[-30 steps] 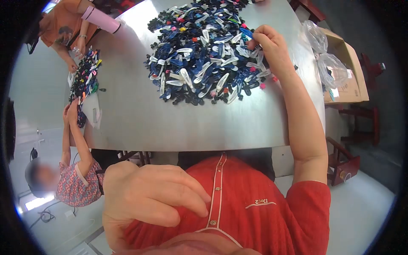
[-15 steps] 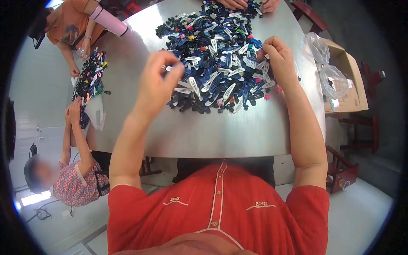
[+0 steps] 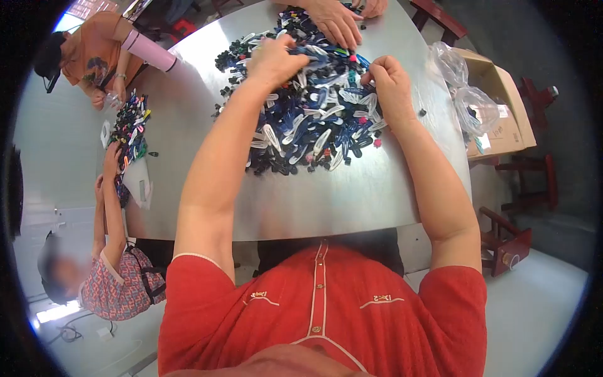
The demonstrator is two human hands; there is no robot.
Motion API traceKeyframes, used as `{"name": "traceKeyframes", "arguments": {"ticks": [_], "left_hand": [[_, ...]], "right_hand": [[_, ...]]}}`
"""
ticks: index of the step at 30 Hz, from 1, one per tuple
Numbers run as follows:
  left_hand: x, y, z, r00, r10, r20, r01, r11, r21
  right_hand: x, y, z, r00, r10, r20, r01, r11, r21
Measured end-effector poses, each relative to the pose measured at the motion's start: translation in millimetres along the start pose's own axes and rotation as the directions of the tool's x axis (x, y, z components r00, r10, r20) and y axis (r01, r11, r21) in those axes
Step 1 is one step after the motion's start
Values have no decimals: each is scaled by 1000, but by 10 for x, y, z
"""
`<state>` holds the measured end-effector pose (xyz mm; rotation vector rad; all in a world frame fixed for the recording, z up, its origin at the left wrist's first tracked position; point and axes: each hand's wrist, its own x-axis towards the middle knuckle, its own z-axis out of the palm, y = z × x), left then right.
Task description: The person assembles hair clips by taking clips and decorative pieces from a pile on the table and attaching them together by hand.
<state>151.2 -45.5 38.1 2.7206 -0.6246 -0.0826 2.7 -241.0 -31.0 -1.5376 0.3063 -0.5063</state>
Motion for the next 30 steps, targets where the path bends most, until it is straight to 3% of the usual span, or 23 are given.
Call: {"name": "traceKeyframes", "arguments": {"ticks": [5,9,12,17,20,30], "left_hand": [[-594,80,181,950,268,-163,-265,963,39],[-1053,-60,215,789,526,-318,-515,848,127],[-1328,-172,101,756,592,-279,-588,802,108],[-1795,-361,-21,778,594,-206,-599,800,44],[-1979,-405,25,796,601,-74,-600,799,36],[-1832,-300,280,805,589,-73,-578,805,133]], "right_hand": [[32,-10,26,1000,23,12,-22,1000,-15],[5,0,14,999,26,24,-26,1000,-4],[12,-3,17,999,29,39,-29,1000,11],[-15,-52,45,997,30,67,-31,999,13],[12,-23,21,997,42,61,-40,999,-33],[-13,-15,13,997,43,65,-43,999,1]]}}
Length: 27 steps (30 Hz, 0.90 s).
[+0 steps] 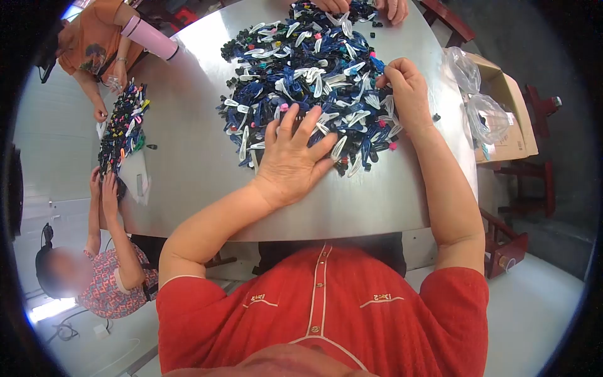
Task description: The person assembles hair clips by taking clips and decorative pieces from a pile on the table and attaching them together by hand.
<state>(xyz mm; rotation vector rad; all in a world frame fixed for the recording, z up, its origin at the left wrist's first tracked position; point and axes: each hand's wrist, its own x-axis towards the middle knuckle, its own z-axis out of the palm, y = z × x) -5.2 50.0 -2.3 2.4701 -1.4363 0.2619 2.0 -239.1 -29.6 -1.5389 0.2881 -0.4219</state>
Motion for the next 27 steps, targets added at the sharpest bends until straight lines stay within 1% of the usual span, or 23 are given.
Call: {"name": "traceKeyframes", "arguments": {"ticks": [2,3,5,6,7,9,10,11,12,13,14,15,17,18,20,21,23,24,25,27], "left_hand": [[2,5,-21,1000,6,-22,-5,999,41],[-10,7,-51,1000,7,-20,-6,999,39],[-36,3,-159,997,44,-62,-41,998,42],[-55,-16,-249,993,64,-97,-63,998,14],[-43,-57,-322,993,70,-92,-69,998,13],[0,-176,-410,975,-14,-221,-10,995,-104],[65,-290,-400,964,-121,-235,82,982,-172],[148,-514,-264,930,-183,-320,126,974,-191],[240,-696,-202,910,-296,-289,233,944,-233],[316,-882,-111,885,-398,-240,345,909,-234],[400,-1059,-27,867,-474,-156,429,868,-250],[488,-1094,-39,841,-535,-86,517,840,-163],[686,-1220,4,866,-500,17,485,832,-271],[748,-1224,26,868,-495,22,482,833,-271],[912,-1128,-35,832,-538,136,545,748,-379],[955,-1163,5,835,-532,139,541,750,-380],[1026,-1190,32,857,-485,173,506,731,-457],[1044,-1198,50,862,-457,222,492,643,-587],[1064,-1150,43,862,-455,224,492,641,-589],[1102,-1030,53,913,-365,181,392,668,-633]], "right_hand": [[-4,-13,0,1000,5,5,-5,1000,5],[-5,-20,3,1000,7,9,-7,1000,11],[-8,-21,10,1000,10,6,-10,1000,9],[-9,-22,14,1000,9,4,-9,1000,6],[-11,-26,14,1000,12,-2,-12,1000,9],[-8,-43,15,1000,8,5,-8,999,-49],[-11,-53,22,1000,12,1,-12,999,-49],[-15,-64,32,1000,12,-5,-12,998,-55],[-20,-65,37,1000,13,-10,-13,998,-60],[-15,-49,33,1000,16,-14,-17,998,-60],[-2,-29,22,1000,6,-5,-6,998,-67],[3,-25,13,1000,-7,2,7,997,-75],[5,-27,14,1000,-28,3,28,997,-69],[23,-3,7,1000,-29,7,30,996,-82],[12,-9,17,999,-34,4,34,994,-105],[11,-6,20,999,-33,-2,33,994,-106],[21,-9,22,999,-46,13,48,989,-138],[15,-18,20,999,-45,18,47,990,-131],[10,-23,9,999,-42,17,44,990,-133],[17,-21,20,999,-43,26,46,991,-122]]}}
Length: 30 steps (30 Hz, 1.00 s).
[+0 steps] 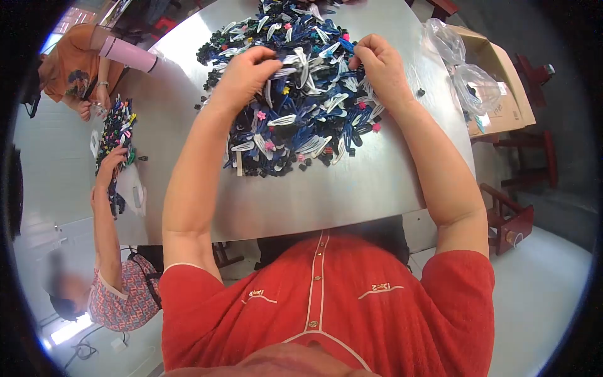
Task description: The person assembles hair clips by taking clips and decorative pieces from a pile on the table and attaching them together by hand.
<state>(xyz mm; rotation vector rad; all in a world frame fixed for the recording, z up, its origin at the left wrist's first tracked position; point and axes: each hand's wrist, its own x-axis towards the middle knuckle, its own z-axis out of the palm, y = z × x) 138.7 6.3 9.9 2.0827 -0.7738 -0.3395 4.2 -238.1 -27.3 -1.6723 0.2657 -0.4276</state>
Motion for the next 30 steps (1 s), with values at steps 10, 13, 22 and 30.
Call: {"name": "traceKeyframes", "arguments": {"ticks": [10,13,22,30], "left_hand": [[-977,728,617,881,472,-10,-383,727,570],[-1184,657,607,849,526,55,-458,679,574],[-1307,176,289,836,522,171,-511,625,591],[-1003,38,224,860,504,76,-449,679,580]], "right_hand": [[-23,-4,11,1000,23,6,-23,996,86],[-11,21,-7,1000,13,22,-15,996,91],[-22,3,-8,1000,17,15,-19,995,95],[-4,32,-29,1000,3,18,-4,999,41]]}}
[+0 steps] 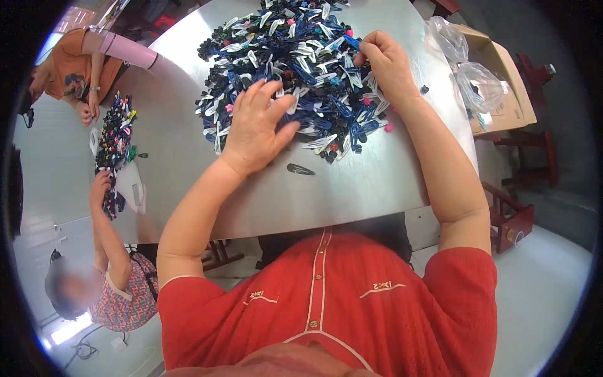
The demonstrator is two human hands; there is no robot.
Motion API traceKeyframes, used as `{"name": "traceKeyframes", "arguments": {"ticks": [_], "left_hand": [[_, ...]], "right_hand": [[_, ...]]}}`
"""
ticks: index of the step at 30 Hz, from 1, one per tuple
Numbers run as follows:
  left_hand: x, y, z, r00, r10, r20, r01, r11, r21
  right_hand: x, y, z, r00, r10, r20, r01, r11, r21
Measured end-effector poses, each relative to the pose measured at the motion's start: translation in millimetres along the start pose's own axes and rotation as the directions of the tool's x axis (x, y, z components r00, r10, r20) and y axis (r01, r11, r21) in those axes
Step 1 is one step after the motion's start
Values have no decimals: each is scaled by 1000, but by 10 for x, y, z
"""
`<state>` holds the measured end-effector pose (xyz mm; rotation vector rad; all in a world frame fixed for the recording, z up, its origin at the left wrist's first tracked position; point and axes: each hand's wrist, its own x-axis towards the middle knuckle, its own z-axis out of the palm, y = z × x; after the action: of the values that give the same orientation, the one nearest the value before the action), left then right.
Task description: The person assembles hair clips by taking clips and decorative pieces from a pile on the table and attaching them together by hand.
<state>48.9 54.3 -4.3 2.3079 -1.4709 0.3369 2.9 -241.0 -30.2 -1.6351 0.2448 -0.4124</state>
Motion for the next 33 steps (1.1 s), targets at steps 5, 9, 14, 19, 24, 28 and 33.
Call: {"name": "traceKeyframes", "arguments": {"ticks": [5,9,14,19,24,28,33], "left_hand": [[175,-45,131,995,-100,-29,100,995,26],[354,-89,224,970,-227,-88,238,959,154],[614,-168,91,950,-148,-277,122,987,-108],[993,-23,263,970,118,-213,-170,955,-244],[1055,76,429,967,203,-151,-202,979,22],[1058,-138,224,990,102,97,-118,975,186],[880,-455,48,991,132,32,-135,984,119]], "right_hand": [[8,38,15,1000,-9,-9,9,1000,17],[-46,-48,66,998,59,25,-63,977,203],[-67,-67,103,993,92,77,-115,913,392],[-25,-31,85,988,150,38,-143,792,594],[34,88,16,980,196,-28,-127,734,667],[1,-25,50,961,261,-95,-147,768,623],[-8,-3,41,971,235,-34,-167,776,609]]}}
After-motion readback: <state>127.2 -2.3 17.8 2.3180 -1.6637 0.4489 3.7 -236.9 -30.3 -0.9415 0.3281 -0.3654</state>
